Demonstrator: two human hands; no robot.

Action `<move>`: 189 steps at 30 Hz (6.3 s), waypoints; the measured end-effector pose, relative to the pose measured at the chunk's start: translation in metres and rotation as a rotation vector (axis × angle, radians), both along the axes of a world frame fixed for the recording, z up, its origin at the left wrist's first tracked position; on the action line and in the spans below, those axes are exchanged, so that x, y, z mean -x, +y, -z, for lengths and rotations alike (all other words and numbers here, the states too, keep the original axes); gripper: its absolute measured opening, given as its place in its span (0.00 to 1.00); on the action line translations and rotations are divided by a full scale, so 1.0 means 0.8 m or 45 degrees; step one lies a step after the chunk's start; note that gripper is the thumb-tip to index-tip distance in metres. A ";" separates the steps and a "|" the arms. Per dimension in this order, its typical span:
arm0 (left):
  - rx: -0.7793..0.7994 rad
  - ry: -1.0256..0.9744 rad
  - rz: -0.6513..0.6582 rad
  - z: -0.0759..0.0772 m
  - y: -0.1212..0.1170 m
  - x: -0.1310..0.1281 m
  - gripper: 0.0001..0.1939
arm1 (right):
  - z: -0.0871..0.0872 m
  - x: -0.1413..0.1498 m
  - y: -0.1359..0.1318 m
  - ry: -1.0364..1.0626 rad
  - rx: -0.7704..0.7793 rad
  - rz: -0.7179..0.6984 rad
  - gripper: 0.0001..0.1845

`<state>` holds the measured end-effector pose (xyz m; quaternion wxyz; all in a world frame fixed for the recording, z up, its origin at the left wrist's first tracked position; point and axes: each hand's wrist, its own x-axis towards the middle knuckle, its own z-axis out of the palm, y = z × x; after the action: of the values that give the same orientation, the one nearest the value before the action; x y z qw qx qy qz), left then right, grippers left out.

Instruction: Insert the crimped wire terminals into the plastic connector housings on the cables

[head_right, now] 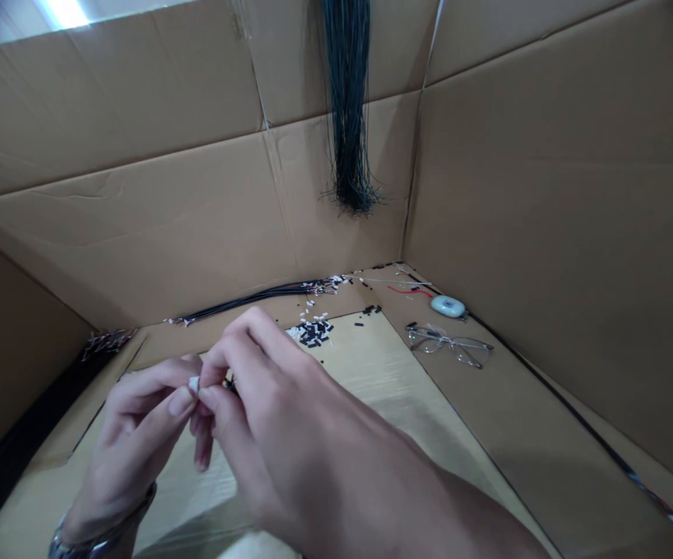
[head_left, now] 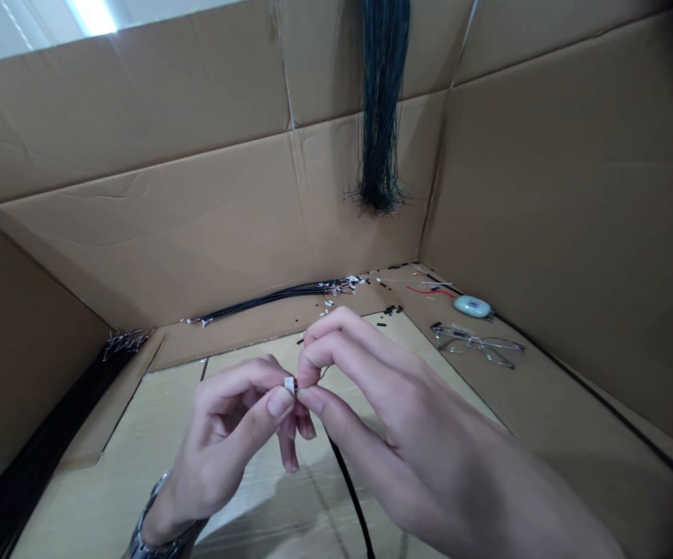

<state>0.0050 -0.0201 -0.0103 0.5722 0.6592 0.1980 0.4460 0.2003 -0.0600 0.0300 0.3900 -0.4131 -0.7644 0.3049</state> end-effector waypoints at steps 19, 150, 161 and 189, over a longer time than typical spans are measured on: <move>-0.035 0.137 -0.052 -0.006 -0.002 -0.011 0.09 | 0.004 -0.011 -0.004 -0.159 -0.260 0.074 0.09; 0.546 -0.268 0.051 -0.008 0.034 -0.003 0.12 | 0.014 0.012 0.041 -0.204 -0.219 0.179 0.13; 0.614 -0.377 0.148 -0.012 0.033 0.002 0.12 | 0.051 0.041 0.064 0.128 -0.930 0.308 0.13; 0.685 -0.333 0.362 0.003 -0.014 -0.016 0.12 | 0.030 0.005 0.020 -0.056 -0.963 0.152 0.07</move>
<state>0.0175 -0.0312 -0.0127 0.8029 0.4426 0.1396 0.3743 0.1960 -0.0438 0.0061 0.5156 -0.2903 -0.8056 -0.0309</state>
